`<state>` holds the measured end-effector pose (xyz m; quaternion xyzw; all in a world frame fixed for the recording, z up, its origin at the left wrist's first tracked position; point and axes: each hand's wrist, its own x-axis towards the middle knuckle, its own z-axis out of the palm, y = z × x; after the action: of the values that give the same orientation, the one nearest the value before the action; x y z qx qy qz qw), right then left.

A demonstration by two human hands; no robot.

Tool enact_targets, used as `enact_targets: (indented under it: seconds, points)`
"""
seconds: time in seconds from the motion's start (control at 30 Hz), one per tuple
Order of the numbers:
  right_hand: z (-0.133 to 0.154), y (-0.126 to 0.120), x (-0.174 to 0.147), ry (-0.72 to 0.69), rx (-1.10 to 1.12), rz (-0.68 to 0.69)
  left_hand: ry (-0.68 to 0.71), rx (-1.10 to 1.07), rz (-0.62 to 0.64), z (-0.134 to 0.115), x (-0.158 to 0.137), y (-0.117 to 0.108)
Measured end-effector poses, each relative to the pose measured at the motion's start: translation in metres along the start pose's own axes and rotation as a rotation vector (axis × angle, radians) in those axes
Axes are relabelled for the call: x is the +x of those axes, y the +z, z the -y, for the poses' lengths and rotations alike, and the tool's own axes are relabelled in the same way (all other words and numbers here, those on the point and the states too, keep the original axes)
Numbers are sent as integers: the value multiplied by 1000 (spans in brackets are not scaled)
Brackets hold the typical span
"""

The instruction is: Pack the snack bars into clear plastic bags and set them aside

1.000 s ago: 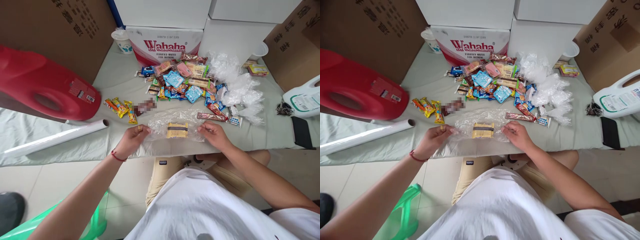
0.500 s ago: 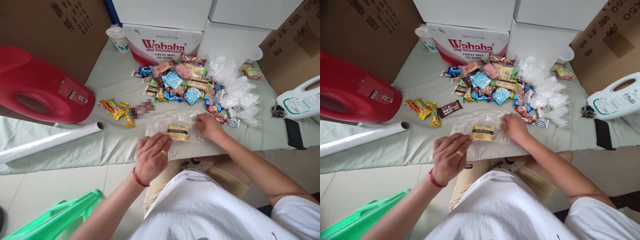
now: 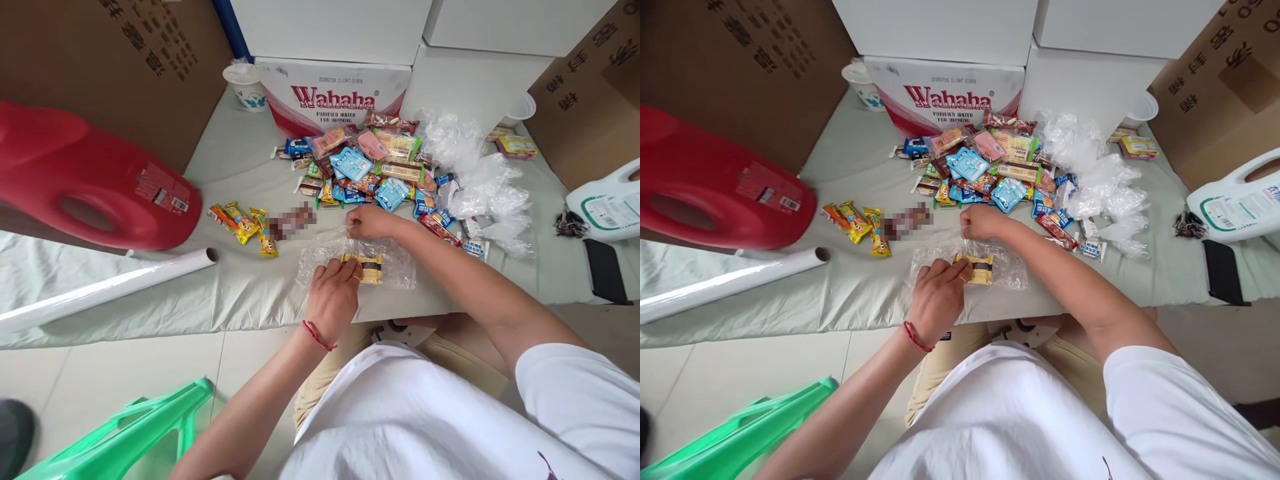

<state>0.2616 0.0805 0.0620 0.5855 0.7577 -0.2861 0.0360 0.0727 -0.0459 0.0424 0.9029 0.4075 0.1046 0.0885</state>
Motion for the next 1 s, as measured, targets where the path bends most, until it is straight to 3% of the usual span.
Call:
enact_targets:
  seconds: [0.17,0.27,0.33,0.47,0.6,0.7,0.8,0.87,0.9,1.0]
  points:
    - [8,-11,-28,-212,63,-46,14,29,44,-3,0,5]
    - [22,0,-62,-308,54,-46,-14,31,64,-4,-3,8]
    - [30,14,-84,-293,22,-55,-39,-12,76,-4,-6,10]
    - [34,51,-112,-200,64,-141,-49,-289,43,2,-9,11]
    - [29,83,-120,-212,86,-293,-80,-700,-26,12,-11,4]
    - [26,101,-122,-232,40,-408,-260,-1037,-44,26,-14,-3]
    - [24,114,-124,-268,10,-452,-542,-1304,-329,49,-16,-7]
    - [23,120,-125,-291,0,-468,-721,-1304,-584,66,-16,-8]
    - [24,122,-126,-296,-4,-480,-796,-1250,-652,72,-15,-7]
    - [25,124,-125,-284,-4,-505,-884,-1024,-568,82,-12,-4]
